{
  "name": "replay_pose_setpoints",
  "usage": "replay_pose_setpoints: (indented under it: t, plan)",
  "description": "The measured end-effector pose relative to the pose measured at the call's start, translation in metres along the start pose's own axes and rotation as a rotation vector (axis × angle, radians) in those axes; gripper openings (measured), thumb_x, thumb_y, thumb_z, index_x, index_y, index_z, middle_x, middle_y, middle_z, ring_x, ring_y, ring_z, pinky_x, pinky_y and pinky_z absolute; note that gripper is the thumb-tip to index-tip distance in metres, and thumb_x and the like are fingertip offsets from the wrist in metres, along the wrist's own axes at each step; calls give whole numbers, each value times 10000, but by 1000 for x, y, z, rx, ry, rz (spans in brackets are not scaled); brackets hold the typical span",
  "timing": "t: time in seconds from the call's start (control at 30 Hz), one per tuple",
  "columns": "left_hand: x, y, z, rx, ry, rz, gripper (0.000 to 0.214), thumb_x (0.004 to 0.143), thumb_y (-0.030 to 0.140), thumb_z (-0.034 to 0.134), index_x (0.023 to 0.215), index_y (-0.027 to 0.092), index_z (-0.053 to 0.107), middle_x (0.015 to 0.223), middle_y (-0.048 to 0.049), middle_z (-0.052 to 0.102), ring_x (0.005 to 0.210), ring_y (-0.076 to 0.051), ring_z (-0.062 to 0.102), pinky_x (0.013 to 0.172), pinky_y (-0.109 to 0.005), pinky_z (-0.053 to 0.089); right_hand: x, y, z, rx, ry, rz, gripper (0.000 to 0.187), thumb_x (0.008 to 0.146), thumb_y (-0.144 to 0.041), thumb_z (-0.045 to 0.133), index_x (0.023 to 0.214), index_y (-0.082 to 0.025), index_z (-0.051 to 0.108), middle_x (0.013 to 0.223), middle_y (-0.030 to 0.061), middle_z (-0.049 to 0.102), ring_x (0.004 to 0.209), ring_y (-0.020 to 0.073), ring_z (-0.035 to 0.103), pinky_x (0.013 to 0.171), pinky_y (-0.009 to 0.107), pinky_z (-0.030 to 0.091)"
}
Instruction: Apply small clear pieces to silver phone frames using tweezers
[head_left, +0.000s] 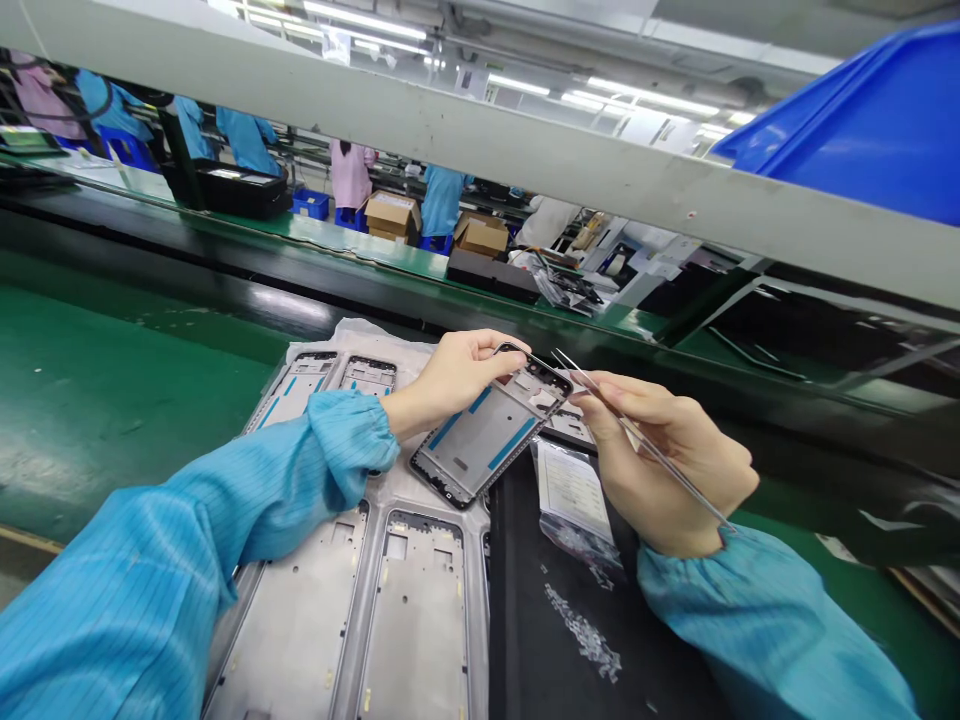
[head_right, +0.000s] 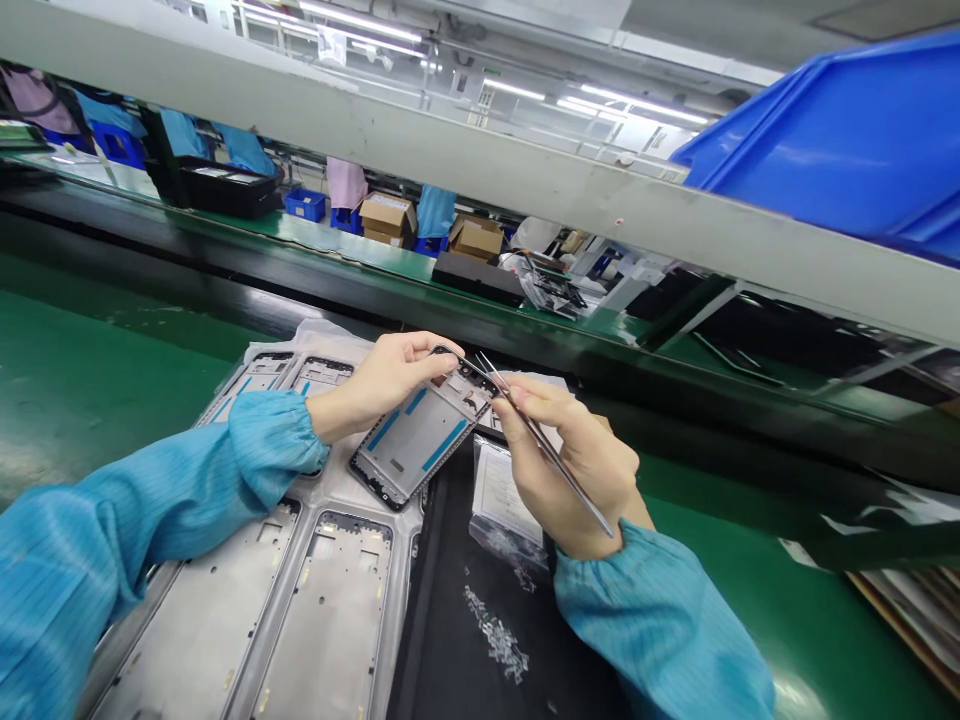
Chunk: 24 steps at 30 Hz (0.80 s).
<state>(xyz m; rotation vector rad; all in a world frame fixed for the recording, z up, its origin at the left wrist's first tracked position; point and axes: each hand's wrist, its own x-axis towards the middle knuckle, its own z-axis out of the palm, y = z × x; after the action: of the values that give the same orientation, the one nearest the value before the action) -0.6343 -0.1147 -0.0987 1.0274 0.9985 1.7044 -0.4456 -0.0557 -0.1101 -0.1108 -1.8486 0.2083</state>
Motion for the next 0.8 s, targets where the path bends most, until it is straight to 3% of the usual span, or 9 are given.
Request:
replay_pose_setpoints:
  t: [0.1, 0.2, 0.33, 0.6, 0.8]
  plan:
    - [1, -1, -1, 24, 7, 8, 63, 851, 61, 696, 821, 111, 721, 598, 43, 599, 579, -81, 507, 634, -243, 374, 1, 5, 0, 9, 50, 40, 229, 879, -64, 800, 1001, -237, 713, 1039, 26, 794, 982, 225, 784, 833, 344, 673]
    - [2, -1, -1, 67, 43, -9, 87, 869, 47, 674, 827, 111, 716, 587, 49, 576, 577, -79, 489, 609, -236, 348, 1, 15, -1, 25, 142, 168, 141, 909, -172, 800, 944, -234, 679, 1018, 39, 787, 924, 235, 785, 694, 341, 660]
    - [3, -1, -1, 120, 88, -38, 104, 887, 34, 654, 855, 106, 721, 601, 46, 576, 575, -78, 478, 596, -231, 333, 2, 33, -3, 32, 202, 380, 218, 914, -375, 809, 899, -228, 647, 1018, 60, 781, 752, 213, 756, 535, 330, 598]
    - [2, 1, -5, 146, 117, -21, 106, 872, 53, 652, 850, 109, 739, 624, 39, 572, 600, -85, 471, 603, -225, 332, -10, 57, -2, -51, 102, 629, 389, 840, -576, 802, 864, -207, 682, 777, 51, 729, 611, 186, 686, 492, 296, 563]
    - [2, 3, -9, 195, 134, -38, 96, 841, 93, 647, 831, 123, 737, 656, 28, 594, 635, -100, 492, 612, -235, 344, -16, 61, 2, -1, 61, 623, 372, 847, -546, 809, 833, -203, 666, 767, 38, 717, 597, 168, 676, 525, 284, 581]
